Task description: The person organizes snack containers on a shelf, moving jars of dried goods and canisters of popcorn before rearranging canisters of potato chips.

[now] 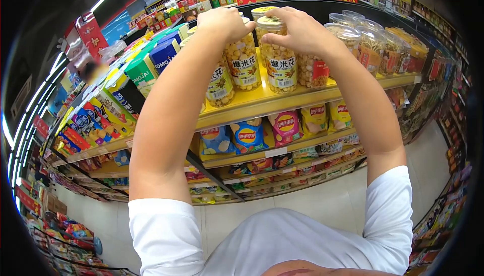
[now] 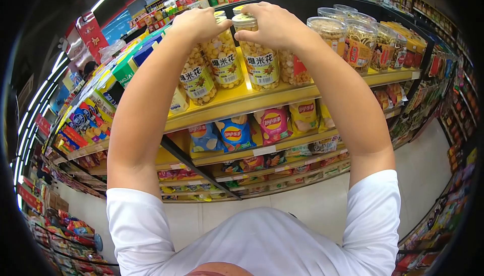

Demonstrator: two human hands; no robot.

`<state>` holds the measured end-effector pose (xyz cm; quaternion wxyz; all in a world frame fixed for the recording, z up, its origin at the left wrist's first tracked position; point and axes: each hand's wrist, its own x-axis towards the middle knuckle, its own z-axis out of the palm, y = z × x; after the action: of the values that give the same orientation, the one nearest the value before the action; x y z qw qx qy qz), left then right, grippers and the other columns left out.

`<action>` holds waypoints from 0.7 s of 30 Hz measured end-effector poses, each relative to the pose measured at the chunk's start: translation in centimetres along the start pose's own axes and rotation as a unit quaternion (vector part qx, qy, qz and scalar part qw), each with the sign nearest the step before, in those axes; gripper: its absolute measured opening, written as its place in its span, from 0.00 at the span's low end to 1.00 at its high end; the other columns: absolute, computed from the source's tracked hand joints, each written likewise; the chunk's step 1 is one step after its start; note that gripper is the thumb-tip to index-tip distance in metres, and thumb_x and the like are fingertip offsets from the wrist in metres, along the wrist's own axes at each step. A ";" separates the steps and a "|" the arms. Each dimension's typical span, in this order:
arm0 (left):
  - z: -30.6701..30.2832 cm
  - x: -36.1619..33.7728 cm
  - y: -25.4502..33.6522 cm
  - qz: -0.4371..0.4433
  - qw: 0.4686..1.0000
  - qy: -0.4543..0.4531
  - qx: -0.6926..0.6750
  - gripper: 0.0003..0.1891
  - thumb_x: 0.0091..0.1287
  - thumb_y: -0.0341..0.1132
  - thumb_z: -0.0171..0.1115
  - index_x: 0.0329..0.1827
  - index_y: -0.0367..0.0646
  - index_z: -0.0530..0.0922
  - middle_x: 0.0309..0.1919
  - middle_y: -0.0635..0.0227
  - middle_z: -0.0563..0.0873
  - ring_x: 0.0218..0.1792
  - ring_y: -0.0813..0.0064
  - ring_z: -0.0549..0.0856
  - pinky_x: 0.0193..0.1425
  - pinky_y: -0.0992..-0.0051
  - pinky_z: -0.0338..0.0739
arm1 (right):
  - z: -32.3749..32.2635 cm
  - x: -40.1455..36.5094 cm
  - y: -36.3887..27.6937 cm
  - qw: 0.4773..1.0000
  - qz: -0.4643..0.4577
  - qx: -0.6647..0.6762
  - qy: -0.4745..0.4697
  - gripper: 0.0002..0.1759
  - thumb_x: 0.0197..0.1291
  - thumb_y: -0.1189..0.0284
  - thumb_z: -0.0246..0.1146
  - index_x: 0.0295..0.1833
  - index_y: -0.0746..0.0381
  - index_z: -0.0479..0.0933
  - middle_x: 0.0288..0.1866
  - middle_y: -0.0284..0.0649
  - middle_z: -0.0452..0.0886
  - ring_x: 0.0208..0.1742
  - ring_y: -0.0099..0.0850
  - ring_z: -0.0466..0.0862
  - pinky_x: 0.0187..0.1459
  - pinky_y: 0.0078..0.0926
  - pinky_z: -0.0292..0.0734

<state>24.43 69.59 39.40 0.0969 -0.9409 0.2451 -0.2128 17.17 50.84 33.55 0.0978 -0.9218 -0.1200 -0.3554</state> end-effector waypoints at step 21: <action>-0.2 -0.9 -2.5 0.181 0.976 -0.022 -0.121 0.40 0.74 0.67 0.52 0.74 0.41 0.75 0.64 0.44 0.84 0.66 0.46 0.82 0.70 0.55 0.77 | 0.3 -0.2 1.0 0.999 -0.014 0.027 0.014 0.37 0.64 0.52 0.71 0.71 0.64 0.75 0.67 0.55 0.79 0.65 0.48 0.82 0.67 0.41 0.77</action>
<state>24.65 72.16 39.93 0.0247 -0.8903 0.4328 -0.1396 17.51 49.91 33.05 0.1195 -0.9119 -0.1412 -0.3665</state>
